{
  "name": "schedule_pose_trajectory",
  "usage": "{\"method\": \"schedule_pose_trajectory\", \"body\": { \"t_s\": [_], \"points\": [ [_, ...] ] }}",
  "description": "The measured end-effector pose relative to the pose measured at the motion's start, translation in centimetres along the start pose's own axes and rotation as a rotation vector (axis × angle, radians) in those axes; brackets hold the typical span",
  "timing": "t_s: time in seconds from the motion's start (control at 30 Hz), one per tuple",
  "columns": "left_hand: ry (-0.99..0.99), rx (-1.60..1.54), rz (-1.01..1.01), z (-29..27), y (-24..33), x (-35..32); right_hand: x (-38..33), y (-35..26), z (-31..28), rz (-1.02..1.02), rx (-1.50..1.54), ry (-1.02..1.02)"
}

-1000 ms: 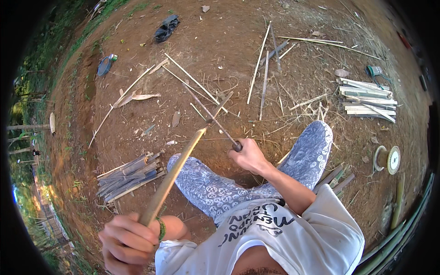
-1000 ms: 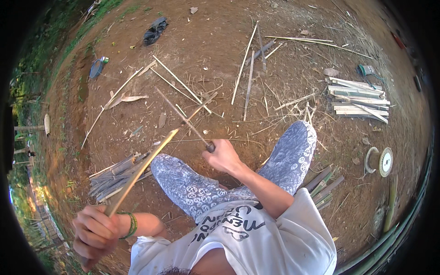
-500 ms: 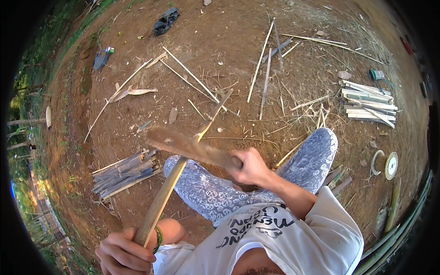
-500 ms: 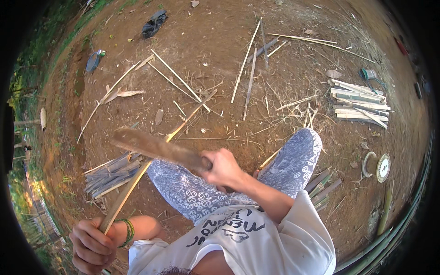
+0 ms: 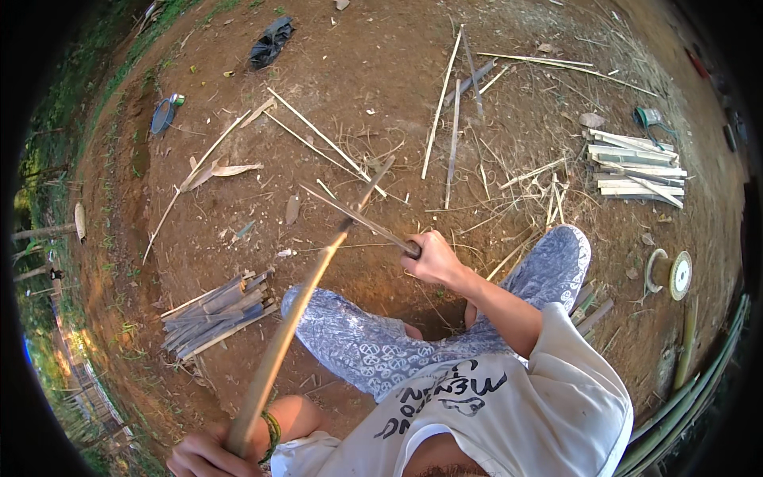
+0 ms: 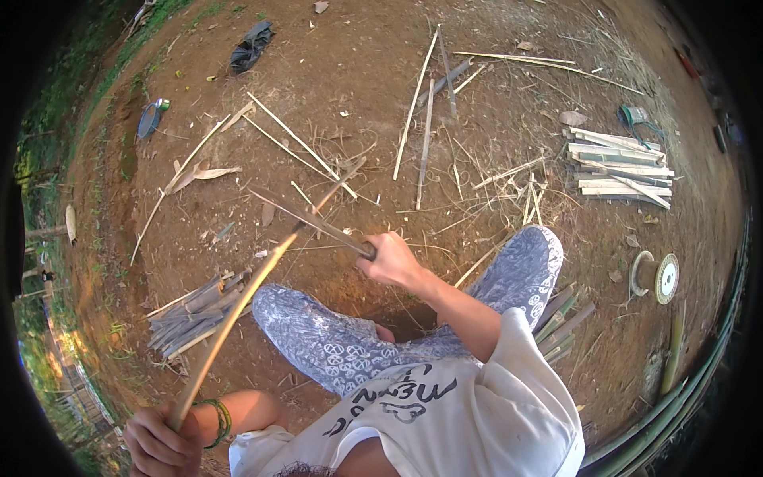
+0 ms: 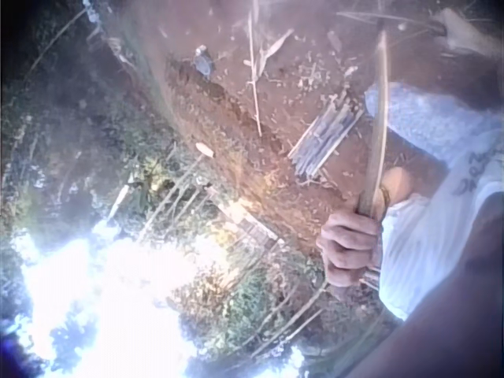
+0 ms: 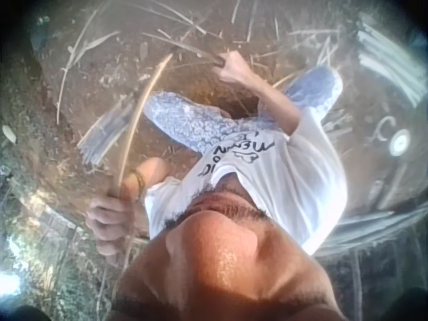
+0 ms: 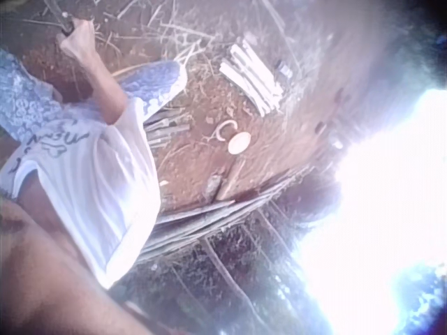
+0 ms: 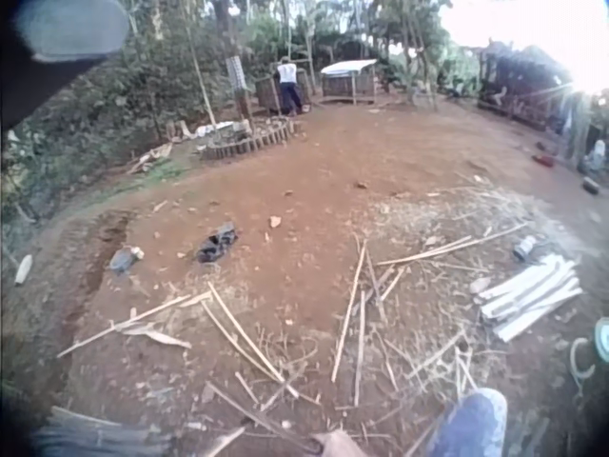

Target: The person sits on the ground and uses a large knife to sharpen the ends of long bamboo strips. They pick up individual strips, hold them against their leg, and scrape the blade to create a point, then place the finished pieces into a pile.

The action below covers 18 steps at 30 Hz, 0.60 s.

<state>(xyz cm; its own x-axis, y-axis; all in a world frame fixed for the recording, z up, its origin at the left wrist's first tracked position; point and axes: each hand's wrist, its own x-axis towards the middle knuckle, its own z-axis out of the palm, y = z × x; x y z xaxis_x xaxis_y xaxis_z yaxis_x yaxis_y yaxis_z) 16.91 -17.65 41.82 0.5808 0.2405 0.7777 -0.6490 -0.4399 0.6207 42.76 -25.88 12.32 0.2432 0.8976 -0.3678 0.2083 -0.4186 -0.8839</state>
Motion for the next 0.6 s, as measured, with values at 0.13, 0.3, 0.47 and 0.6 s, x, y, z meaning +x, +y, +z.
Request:
{"method": "schedule_pose_trajectory", "body": {
  "t_s": [0.13,0.3,0.47,0.6],
  "points": [
    [-0.109,-0.113,0.115,-0.4,-0.7,0.3,-1.5,0.5,2.4,-0.482,-0.136,0.101],
    [0.189,-0.021,0.126,-0.4,-0.6,-0.6,3.6,4.2,0.9,0.096,-0.020,0.039],
    [0.137,-0.040,0.153,0.0,-0.5,-1.1,2.0,2.4,2.5,-0.222,-0.085,0.084],
    [0.066,-0.048,0.159,1.7,-0.5,-1.2,9.2,13.3,0.6,0.212,-0.107,0.229]
  ]
}}
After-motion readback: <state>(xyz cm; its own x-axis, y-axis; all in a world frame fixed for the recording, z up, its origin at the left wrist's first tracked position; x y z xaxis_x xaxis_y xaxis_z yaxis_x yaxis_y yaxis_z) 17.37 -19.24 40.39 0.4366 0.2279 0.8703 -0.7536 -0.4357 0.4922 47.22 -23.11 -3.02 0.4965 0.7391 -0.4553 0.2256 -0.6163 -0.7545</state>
